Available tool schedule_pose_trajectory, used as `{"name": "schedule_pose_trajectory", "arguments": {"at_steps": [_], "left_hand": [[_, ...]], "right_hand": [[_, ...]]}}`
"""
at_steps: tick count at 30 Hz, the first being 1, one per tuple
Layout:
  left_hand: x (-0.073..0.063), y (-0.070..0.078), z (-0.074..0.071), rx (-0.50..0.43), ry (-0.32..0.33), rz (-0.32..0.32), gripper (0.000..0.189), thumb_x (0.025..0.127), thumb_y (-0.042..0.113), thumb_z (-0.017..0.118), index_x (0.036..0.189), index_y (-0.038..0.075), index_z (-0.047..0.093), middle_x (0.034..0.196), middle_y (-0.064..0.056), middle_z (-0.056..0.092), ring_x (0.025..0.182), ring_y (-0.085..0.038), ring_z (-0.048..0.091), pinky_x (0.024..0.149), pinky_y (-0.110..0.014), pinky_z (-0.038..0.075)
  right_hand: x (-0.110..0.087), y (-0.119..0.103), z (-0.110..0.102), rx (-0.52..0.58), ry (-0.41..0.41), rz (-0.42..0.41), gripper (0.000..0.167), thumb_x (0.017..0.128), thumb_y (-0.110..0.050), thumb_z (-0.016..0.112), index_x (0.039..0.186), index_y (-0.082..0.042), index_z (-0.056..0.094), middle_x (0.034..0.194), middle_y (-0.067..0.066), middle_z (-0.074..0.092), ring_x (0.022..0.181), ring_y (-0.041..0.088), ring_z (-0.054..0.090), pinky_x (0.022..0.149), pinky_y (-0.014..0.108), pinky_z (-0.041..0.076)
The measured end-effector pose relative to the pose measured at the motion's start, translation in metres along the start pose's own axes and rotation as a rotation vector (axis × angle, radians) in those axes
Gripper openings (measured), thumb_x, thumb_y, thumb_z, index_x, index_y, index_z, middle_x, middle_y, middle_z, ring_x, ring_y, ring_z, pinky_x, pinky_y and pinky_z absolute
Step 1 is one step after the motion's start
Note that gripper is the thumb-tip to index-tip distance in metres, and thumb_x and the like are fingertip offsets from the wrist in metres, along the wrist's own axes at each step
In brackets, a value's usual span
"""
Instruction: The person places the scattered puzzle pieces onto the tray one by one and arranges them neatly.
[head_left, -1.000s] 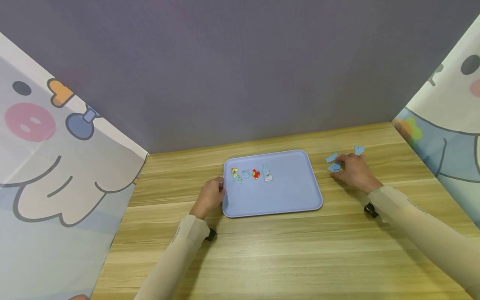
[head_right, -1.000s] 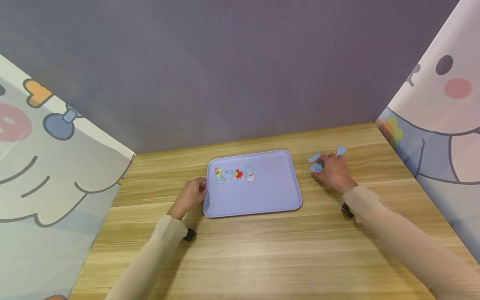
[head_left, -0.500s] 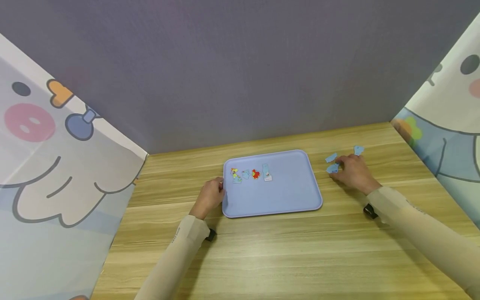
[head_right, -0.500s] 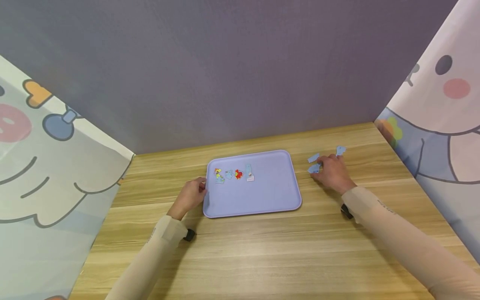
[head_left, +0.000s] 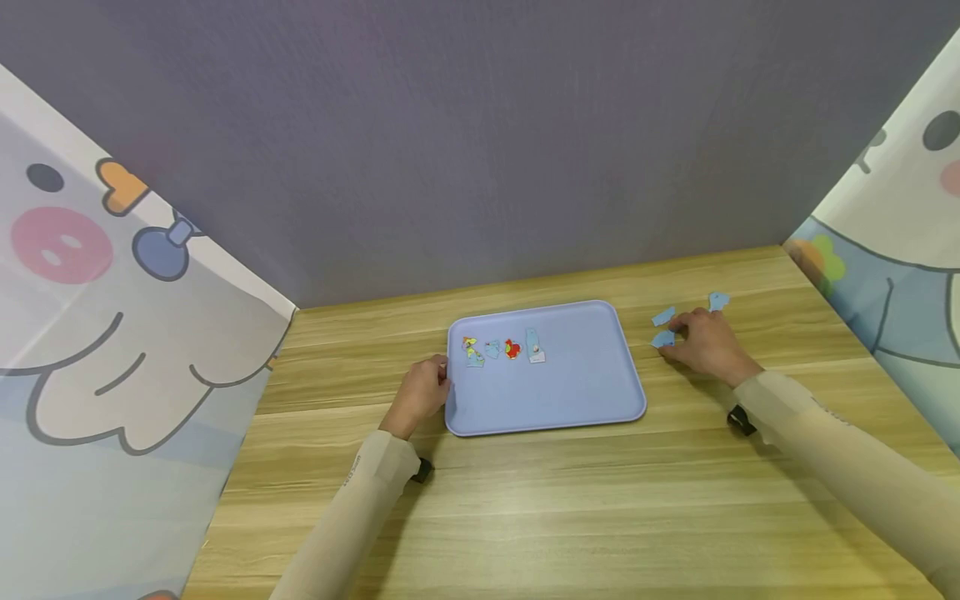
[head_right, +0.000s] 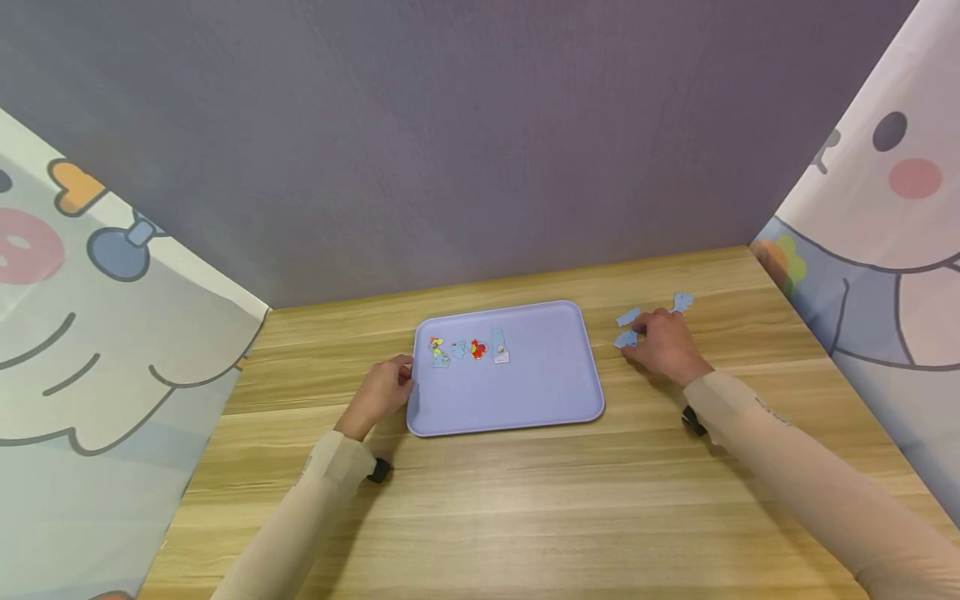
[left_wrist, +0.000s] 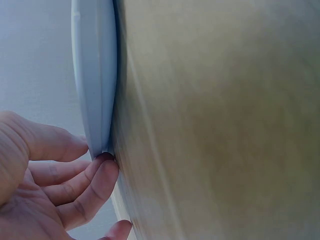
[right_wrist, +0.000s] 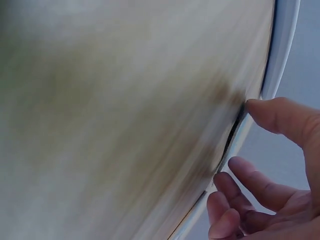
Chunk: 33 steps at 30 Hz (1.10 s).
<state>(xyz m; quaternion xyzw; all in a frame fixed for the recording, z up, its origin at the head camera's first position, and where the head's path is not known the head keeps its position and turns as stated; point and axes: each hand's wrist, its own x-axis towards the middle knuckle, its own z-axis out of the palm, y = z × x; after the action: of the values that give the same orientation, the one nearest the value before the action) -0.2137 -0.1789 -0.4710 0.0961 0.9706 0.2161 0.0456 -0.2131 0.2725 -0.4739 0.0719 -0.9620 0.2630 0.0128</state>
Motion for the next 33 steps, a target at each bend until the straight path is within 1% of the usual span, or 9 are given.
{"name": "schedule_pose_trajectory", "arguments": {"at_steps": [3,7,12,14,16,21,25,29,33], "left_hand": [[0.000,0.000,0.000,-0.006,-0.008,-0.004,0.037,0.087,0.003,0.063,0.122,-0.005,0.057,0.092,-0.012,0.064,0.077,-0.020,0.058,0.066,-0.032,0.049],[0.000,0.000,-0.001,-0.007,-0.013,-0.009,0.037,0.087,0.003,0.063,0.122,-0.005,0.057,0.093,-0.012,0.063,0.077,-0.020,0.058,0.066,-0.032,0.049],[0.000,0.000,0.000,-0.008,-0.009,-0.006,0.035,0.087,0.003,0.063,0.120,-0.005,0.058,0.091,-0.011,0.063,0.075,-0.019,0.057,0.064,-0.031,0.049],[0.000,0.000,0.000,-0.009,-0.005,-0.002,0.033,0.087,0.003,0.063,0.119,-0.005,0.058,0.089,-0.010,0.062,0.074,-0.019,0.057,0.063,-0.030,0.048],[0.000,0.000,0.000,-0.009,-0.004,0.003,0.033,0.086,0.003,0.064,0.118,-0.006,0.058,0.088,-0.010,0.062,0.073,-0.019,0.056,0.062,-0.030,0.048],[0.000,0.000,0.000,-0.005,-0.007,0.000,0.035,0.087,0.004,0.064,0.120,-0.006,0.057,0.089,-0.010,0.063,0.074,-0.018,0.057,0.062,-0.029,0.048],[0.000,0.001,0.000,-0.010,-0.004,-0.004,0.034,0.087,0.004,0.064,0.120,-0.005,0.058,0.089,-0.010,0.063,0.073,-0.019,0.057,0.061,-0.030,0.049],[0.000,0.001,0.000,-0.007,0.001,-0.004,0.033,0.087,0.004,0.064,0.118,-0.005,0.058,0.087,-0.009,0.062,0.071,-0.018,0.056,0.059,-0.028,0.048],[0.000,0.000,0.001,-0.007,0.003,-0.005,0.031,0.087,0.003,0.064,0.117,-0.004,0.059,0.085,-0.008,0.061,0.069,-0.017,0.056,0.057,-0.027,0.047]], "right_hand": [[0.000,-0.001,-0.001,0.015,0.023,-0.011,0.045,0.077,-0.019,0.076,0.105,0.013,0.061,0.103,0.030,0.058,0.102,0.051,0.043,0.090,0.059,0.033],[0.000,-0.008,-0.004,0.026,0.058,-0.033,0.043,0.077,-0.020,0.076,0.104,0.010,0.062,0.103,0.028,0.058,0.103,0.049,0.044,0.091,0.058,0.032],[-0.001,-0.021,-0.008,0.041,0.058,-0.061,0.045,0.078,-0.023,0.076,0.109,0.007,0.062,0.107,0.026,0.054,0.099,0.043,0.045,0.083,0.056,0.037],[-0.001,-0.026,-0.009,0.048,0.065,-0.087,0.044,0.078,-0.022,0.077,0.109,0.006,0.063,0.107,0.024,0.055,0.098,0.041,0.046,0.079,0.055,0.038],[-0.001,-0.031,-0.009,0.062,0.081,-0.120,0.043,0.077,-0.021,0.077,0.109,0.004,0.064,0.107,0.023,0.056,0.098,0.040,0.046,0.077,0.054,0.038],[-0.001,-0.041,-0.005,0.097,0.133,-0.203,0.037,0.073,-0.015,0.081,0.103,0.001,0.065,0.102,0.020,0.058,0.091,0.037,0.047,0.072,0.046,0.039],[0.001,-0.047,0.000,0.100,0.157,-0.245,0.037,0.070,-0.011,0.083,0.100,0.000,0.066,0.100,0.017,0.059,0.087,0.034,0.046,0.071,0.041,0.037],[0.005,-0.053,0.003,0.097,0.137,-0.273,0.037,0.068,-0.009,0.083,0.100,0.000,0.067,0.101,0.015,0.059,0.089,0.032,0.045,0.074,0.042,0.037],[0.011,-0.061,0.007,0.089,0.082,-0.290,0.036,0.070,-0.009,0.082,0.102,0.000,0.066,0.103,0.014,0.059,0.094,0.033,0.044,0.079,0.045,0.038]]}}
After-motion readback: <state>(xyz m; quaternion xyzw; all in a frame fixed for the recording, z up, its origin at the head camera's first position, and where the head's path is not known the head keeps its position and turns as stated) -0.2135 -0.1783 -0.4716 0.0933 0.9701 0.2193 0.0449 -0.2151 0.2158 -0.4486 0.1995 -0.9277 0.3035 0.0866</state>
